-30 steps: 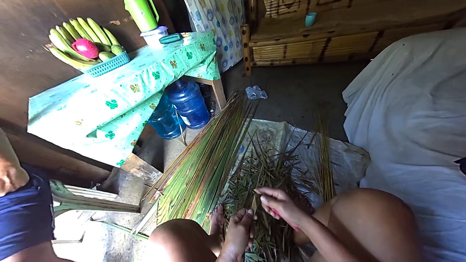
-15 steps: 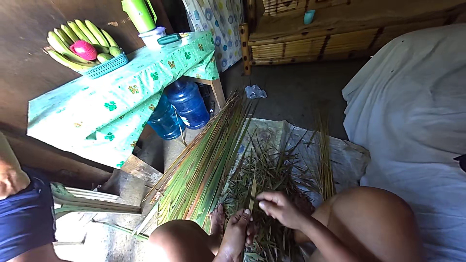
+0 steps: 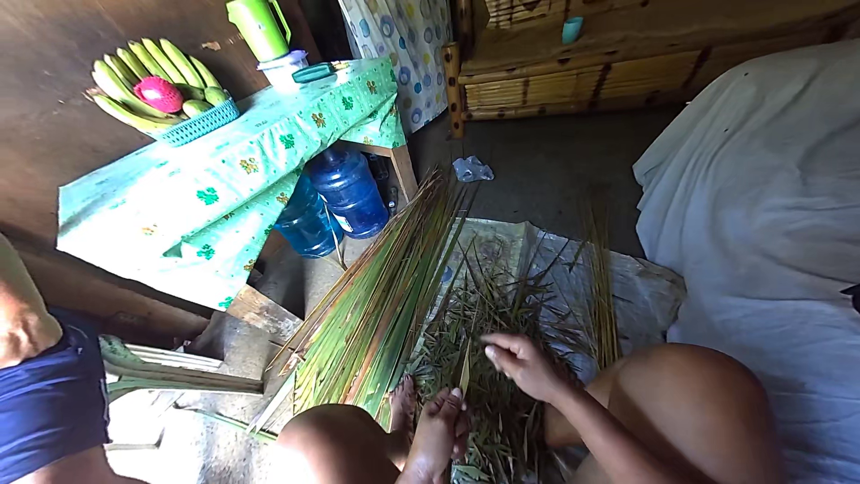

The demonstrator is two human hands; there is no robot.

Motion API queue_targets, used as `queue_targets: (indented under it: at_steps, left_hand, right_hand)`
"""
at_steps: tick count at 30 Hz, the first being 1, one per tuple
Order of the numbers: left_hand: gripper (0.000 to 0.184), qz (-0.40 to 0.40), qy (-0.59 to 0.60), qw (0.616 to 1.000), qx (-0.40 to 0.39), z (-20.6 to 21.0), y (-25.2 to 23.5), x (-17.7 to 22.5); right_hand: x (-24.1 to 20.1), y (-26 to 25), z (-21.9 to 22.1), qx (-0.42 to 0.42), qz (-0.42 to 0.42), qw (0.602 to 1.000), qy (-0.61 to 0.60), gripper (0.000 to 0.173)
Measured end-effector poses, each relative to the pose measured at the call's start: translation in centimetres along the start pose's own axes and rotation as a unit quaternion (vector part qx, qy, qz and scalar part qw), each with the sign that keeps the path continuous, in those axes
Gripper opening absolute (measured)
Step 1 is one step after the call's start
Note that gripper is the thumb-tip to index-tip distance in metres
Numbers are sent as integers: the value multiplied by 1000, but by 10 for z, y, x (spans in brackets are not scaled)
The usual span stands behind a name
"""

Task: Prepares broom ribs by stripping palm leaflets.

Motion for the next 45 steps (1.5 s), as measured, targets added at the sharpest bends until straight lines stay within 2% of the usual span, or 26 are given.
queue_targets:
  at_steps: [3,5,10,13,15,17,20,22,26,30,33,35,37,40,41,43,45]
  left_hand:
    - [32,0,-6,1000,19,-4,-8,4]
    - [33,3,-2,1000,31,-4,-11,7]
    - [32,2,-6,1000,18,0,-7,6]
    - [31,-6,-3,1000,-2,5,-2,0]
    - [32,-4,-9,1000,5,5,-1,-1]
    - [31,6,-26,999,22,4,-4,2]
    - [30,18,-60,997,51,1,-7,10]
    - [31,23,-57,996,62,1,-8,13]
    - [31,26,-36,998,36,6,-6,15]
    - [31,16,-30,999,8,13,0,9]
    - [32,14,-39,999,-2,17,3,3]
    - [32,16,-48,999,3,16,4,1]
    - [32,18,-58,998,10,15,4,2]
    - [31,18,-79,996,22,16,3,5]
    - [30,21,-86,996,24,16,3,6]
    - [30,29,-101,994,18,16,3,8]
    - [29,38,-107,994,-1,15,5,9]
  right_hand:
    - [-12,17,28,-111,-30,993,27,32]
    - [-12,19,39,-135,-57,988,58,32]
    - [2,3,23,-51,-52,994,82,35]
    - [10,-10,-2,26,10,999,31,36]
    - [11,-11,-8,29,24,999,-17,35]
    - [1,-2,1,-35,34,998,-46,36]
    - [-10,17,31,-136,22,990,-25,37]
    - [-12,22,42,-162,0,987,10,39]
    - [-10,13,34,-92,-53,993,46,36]
    - [2,-2,13,-2,-32,999,34,36]
    - [11,-10,-5,82,13,995,-49,35]
    - [15,-10,-10,104,45,983,-143,35]
    - [9,-5,-6,38,71,972,-220,36]
    - [1,8,15,-134,94,948,-274,39]
    - [0,9,21,-164,94,941,-281,37]
    - [-1,8,23,-170,89,938,-288,33]
    - [1,3,15,-135,89,939,-305,34]
Point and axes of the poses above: each hand's wrist, its own y-axis away from the middle knuckle, its own z-axis out of the palm, x = y × z, the point moved 5 cm from there along -y, towards the middle knuckle, and after that the axes turned 5 degrees about -x, right-handed, at the moved point
